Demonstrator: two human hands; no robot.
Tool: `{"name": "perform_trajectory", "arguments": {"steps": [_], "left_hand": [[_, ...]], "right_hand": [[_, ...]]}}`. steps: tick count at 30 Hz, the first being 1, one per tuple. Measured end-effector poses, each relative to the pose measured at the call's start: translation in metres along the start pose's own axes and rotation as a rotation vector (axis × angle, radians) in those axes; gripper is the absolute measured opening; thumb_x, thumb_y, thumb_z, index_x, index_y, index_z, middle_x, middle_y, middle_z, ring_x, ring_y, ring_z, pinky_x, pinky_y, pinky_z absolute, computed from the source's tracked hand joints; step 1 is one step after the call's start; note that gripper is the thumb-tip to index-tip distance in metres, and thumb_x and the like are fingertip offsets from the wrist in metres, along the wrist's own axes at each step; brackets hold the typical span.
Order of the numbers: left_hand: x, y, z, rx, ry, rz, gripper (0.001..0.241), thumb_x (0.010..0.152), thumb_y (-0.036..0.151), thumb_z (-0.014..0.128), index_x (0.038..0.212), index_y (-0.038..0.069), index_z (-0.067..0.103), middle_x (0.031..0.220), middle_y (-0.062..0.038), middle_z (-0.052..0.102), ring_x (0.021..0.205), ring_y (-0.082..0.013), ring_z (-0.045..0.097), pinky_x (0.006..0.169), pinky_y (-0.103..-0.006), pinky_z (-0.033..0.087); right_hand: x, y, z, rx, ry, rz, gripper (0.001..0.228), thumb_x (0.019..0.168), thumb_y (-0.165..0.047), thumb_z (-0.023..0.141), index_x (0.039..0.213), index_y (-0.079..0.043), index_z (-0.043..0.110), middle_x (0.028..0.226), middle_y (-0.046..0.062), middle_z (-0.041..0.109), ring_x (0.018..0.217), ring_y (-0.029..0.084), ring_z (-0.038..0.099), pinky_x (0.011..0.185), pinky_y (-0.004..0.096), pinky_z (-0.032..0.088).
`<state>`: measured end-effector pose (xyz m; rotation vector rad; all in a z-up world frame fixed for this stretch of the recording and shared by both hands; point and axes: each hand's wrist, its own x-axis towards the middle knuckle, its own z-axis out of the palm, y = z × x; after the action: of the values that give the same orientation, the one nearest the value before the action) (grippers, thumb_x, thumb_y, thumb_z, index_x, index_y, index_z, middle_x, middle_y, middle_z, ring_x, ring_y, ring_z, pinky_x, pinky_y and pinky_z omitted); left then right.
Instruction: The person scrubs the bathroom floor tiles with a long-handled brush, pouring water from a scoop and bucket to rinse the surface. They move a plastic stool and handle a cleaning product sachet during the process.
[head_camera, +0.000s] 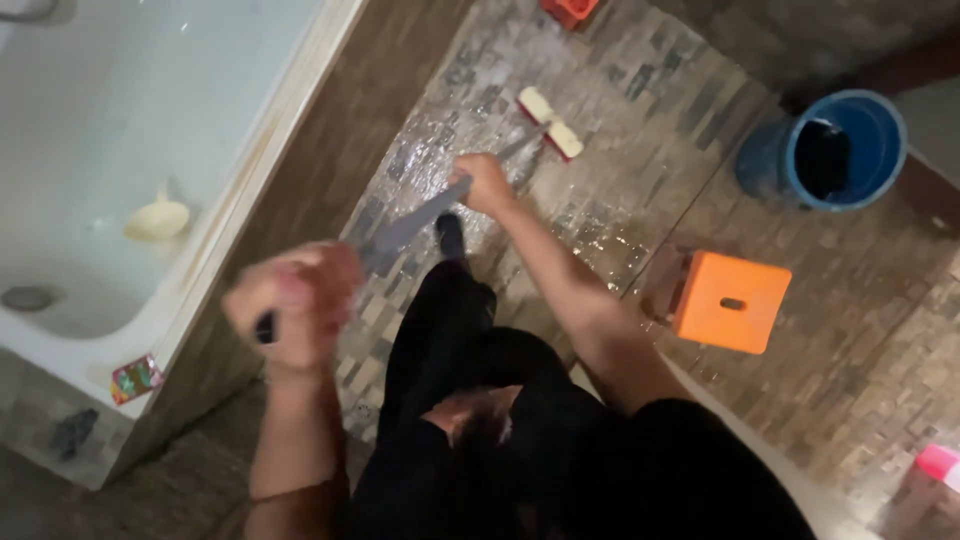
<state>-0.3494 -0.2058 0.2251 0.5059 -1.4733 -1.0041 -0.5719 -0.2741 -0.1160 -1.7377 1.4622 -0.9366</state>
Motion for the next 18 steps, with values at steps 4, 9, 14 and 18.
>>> {"name": "perform_trajectory", "arguments": {"steps": [4, 9, 14, 18], "left_hand": [[0.044, -0.082, -0.041, -0.349, 0.082, 0.076, 0.035, 0.11, 0.033, 0.047, 0.081, 0.014, 0.052, 0.059, 0.002, 0.05, 0.04, -0.009, 0.042, 0.036, -0.0263, 0.037], [0.062, -0.221, -0.059, 0.256, 0.473, -0.087, 0.038, 0.122, 0.031, 0.047, 0.09, 0.012, 0.041, 0.073, -0.005, 0.04, 0.06, -0.0164, 0.037, 0.057, -0.0339, 0.034], [0.089, -0.336, 0.012, 0.04, 0.41, -0.427, 0.052, 0.122, 0.037, 0.041, 0.075, 0.015, 0.037, 0.057, -0.003, 0.045, 0.052, -0.0122, 0.045, 0.051, -0.0303, 0.037], [0.068, -0.416, 0.029, 0.107, 0.432, -0.522, 0.043, 0.116, 0.038, 0.042, 0.082, 0.012, 0.04, 0.067, -0.006, 0.051, 0.062, -0.0183, 0.048, 0.058, -0.0354, 0.039]], "right_hand": [[0.068, -0.009, -0.015, 0.122, 0.001, 0.067, 0.022, 0.083, -0.013, 0.073, 0.072, -0.003, 0.058, 0.07, 0.017, 0.064, 0.068, 0.036, 0.066, 0.064, 0.043, 0.053], [0.137, 0.072, -0.04, 0.275, -0.181, -0.026, 0.032, 0.067, -0.01, 0.083, 0.091, -0.005, 0.063, 0.084, 0.013, 0.069, 0.081, 0.029, 0.069, 0.073, 0.042, 0.054], [0.148, 0.261, -0.087, 0.837, 0.065, 0.054, 0.051, 0.094, -0.002, 0.067, 0.144, -0.008, 0.054, 0.137, 0.008, 0.061, 0.125, 0.023, 0.057, 0.101, 0.039, 0.05], [0.158, 0.405, -0.109, 0.475, 0.4, 0.933, 0.03, 0.097, -0.019, 0.065, 0.123, -0.005, 0.067, 0.106, 0.012, 0.075, 0.077, 0.02, 0.067, 0.064, 0.033, 0.053]]}}
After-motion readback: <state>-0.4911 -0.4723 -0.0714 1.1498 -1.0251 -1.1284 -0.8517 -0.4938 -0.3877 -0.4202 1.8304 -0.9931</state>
